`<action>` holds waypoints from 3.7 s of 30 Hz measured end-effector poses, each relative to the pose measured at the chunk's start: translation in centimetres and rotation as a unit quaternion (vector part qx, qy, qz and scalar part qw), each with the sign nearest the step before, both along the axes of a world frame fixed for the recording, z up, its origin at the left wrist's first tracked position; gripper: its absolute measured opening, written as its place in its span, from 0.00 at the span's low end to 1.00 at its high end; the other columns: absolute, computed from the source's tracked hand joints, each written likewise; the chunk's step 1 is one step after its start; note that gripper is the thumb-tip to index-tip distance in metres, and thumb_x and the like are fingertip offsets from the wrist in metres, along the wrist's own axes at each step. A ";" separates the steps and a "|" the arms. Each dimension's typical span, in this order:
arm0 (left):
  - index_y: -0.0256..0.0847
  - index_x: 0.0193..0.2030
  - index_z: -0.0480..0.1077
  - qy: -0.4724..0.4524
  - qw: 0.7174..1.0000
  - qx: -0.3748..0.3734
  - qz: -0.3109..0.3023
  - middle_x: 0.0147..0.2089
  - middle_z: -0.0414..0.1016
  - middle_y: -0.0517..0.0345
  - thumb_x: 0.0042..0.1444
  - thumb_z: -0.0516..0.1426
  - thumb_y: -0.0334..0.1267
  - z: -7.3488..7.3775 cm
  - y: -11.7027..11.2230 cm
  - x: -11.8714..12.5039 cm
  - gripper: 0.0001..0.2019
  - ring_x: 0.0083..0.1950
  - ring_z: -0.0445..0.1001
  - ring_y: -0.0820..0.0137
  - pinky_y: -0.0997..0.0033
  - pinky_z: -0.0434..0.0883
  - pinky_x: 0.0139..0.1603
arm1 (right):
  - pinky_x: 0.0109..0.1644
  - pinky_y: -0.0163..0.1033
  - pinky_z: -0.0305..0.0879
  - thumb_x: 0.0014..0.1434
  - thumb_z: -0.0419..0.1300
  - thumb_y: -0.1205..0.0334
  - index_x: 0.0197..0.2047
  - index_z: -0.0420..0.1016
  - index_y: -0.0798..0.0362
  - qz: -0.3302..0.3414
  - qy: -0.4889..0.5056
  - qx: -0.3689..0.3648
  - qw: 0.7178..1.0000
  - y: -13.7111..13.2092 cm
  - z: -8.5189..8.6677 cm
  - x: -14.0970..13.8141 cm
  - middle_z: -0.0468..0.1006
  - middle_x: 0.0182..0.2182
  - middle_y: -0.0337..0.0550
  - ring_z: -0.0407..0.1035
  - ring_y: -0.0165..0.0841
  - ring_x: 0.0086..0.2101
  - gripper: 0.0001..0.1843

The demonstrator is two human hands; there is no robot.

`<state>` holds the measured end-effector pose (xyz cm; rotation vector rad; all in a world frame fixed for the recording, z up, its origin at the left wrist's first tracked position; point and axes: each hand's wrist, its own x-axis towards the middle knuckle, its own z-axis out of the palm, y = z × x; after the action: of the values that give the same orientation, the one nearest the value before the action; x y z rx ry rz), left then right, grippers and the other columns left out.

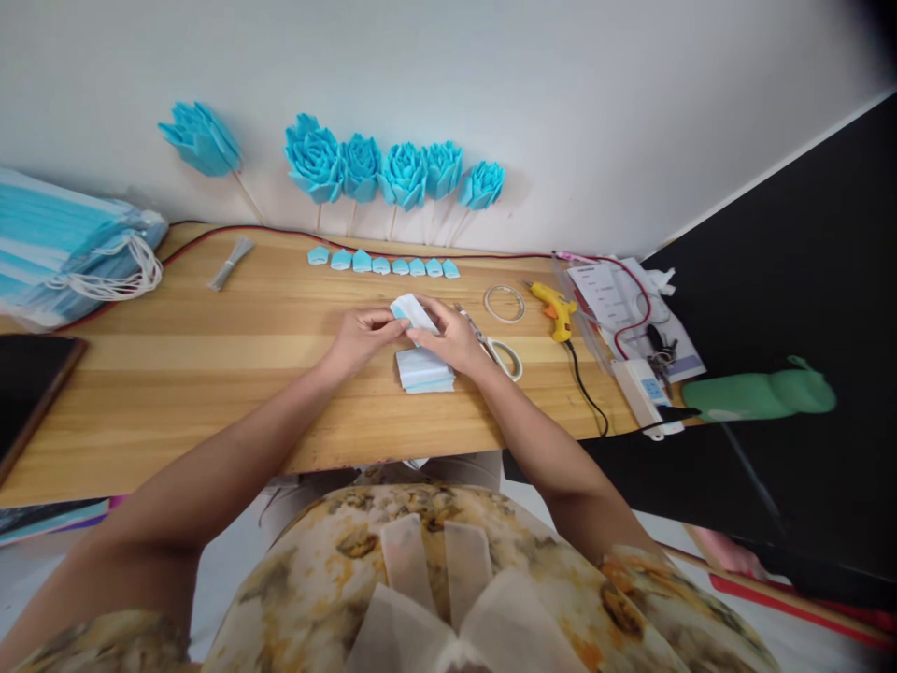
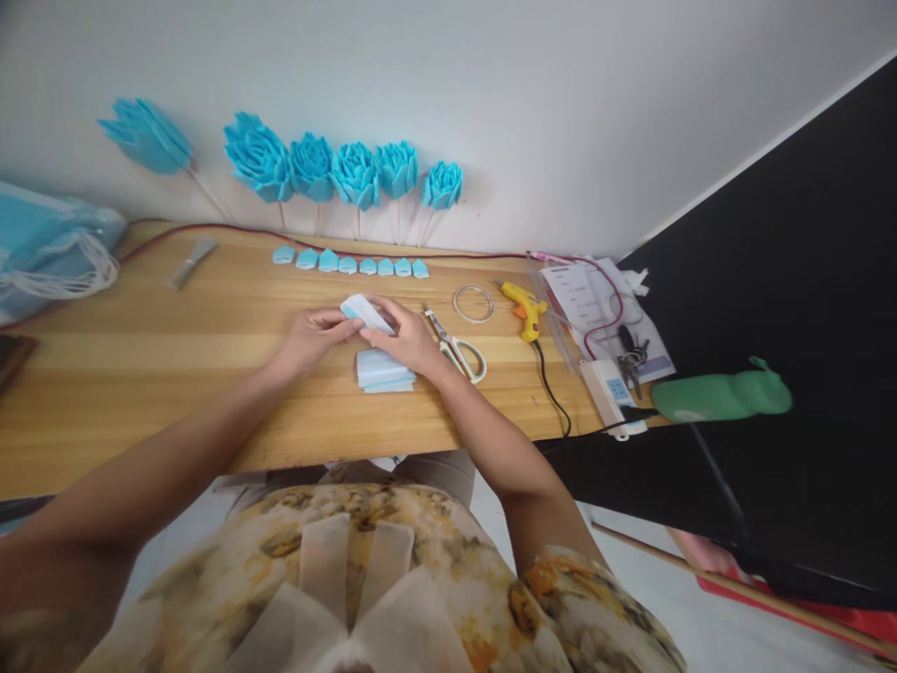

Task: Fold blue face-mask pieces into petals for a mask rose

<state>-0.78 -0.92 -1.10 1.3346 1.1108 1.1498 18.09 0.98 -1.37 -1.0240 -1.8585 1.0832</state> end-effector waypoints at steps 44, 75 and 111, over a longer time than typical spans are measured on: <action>0.38 0.24 0.75 -0.197 0.972 -0.129 -0.027 0.21 0.72 0.59 0.43 0.70 0.44 0.3 0.5 -0.6 0.13 0.24 0.67 0.75 0.71 0.63 0.29 | 0.74 0.66 0.43 0.64 0.60 0.61 0.59 0.73 0.33 0.075 -0.228 0.312 0.919 -0.1 2.3 1.2 0.64 0.68 0.33 0.46 0.47 0.72 0.22; 0.39 0.24 0.77 -0.060 0.996 -0.068 -0.022 0.27 0.76 0.56 0.46 0.67 0.54 0.2 0.1 -0.4 0.18 0.27 0.66 0.73 0.70 0.65 0.31 | 0.54 0.42 0.69 0.57 0.64 0.47 0.35 0.72 0.49 -0.056 0.021 0.027 0.998 -0.2 0.6 0.1 0.80 0.39 0.40 0.75 0.35 0.42 0.14; 0.38 0.28 0.77 -0.023 0.999 -0.033 0.008 0.27 0.74 0.60 0.48 0.66 0.49 0.1 0.3 -0.4 0.15 0.28 0.65 0.75 0.74 0.63 0.31 | 0.54 0.47 0.72 0.59 0.64 0.52 0.62 0.68 0.47 -0.021 0.075 0.012 0.997 0.6 -1.3 0.3 0.82 0.44 0.43 0.76 0.37 0.45 0.28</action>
<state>-1.20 -0.64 -0.97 1.2451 1.1190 1.1395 18.39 1.56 -2.65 -0.9369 -1.7187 1.0815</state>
